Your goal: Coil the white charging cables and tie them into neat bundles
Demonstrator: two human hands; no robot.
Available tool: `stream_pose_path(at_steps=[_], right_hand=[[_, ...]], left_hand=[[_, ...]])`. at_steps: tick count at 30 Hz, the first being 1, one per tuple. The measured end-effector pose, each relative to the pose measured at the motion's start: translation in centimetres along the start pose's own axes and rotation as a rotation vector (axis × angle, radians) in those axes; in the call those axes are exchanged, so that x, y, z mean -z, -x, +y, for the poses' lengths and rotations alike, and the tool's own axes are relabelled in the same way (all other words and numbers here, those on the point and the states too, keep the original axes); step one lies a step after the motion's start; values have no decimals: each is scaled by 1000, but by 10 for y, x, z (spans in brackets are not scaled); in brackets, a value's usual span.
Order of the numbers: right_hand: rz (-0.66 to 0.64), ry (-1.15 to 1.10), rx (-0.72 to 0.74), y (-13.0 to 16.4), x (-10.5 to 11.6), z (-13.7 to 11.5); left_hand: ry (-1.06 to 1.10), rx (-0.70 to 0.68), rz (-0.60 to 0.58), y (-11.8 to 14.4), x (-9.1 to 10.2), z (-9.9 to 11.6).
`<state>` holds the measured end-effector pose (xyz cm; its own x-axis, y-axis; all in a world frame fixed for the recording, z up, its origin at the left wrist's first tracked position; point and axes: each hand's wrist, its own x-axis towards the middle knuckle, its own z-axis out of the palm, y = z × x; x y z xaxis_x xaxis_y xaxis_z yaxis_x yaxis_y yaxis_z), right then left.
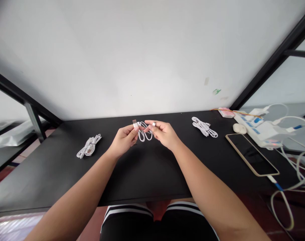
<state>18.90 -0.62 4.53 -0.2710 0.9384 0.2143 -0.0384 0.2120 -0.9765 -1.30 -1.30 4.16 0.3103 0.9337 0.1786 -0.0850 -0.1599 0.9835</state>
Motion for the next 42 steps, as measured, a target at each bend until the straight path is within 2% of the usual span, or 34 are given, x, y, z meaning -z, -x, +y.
stream_pose_path(at_steps=[4,8,12,16,20,25,29,36,42], right_hand=[[18,7,-20,0,1,2],[59,105,46,-1,1,5],[107,355,280,1,-2,3],[156,578,555,4,-4,-1],[207,672,648,6,-4,-3],[236,670,699,7,-4,-2],[266,677,670,7,-4,0],[269,676,677,7,-3,0],[284,693,605,3,0,4]], left_hand=[[-109,-35,32,1,1,2],[-266,-100,161,3,1,-1],[-357,-212,255,5,0,-1],[-459,-351,268,8,1,4],[-396,-361,264,9,-1,9],[-211,-300,236,9,-5,11],[-119,-283,195,8,-5,11],[-67,-245,181,6,-3,11],[-110,-188,180,4,0,8]])
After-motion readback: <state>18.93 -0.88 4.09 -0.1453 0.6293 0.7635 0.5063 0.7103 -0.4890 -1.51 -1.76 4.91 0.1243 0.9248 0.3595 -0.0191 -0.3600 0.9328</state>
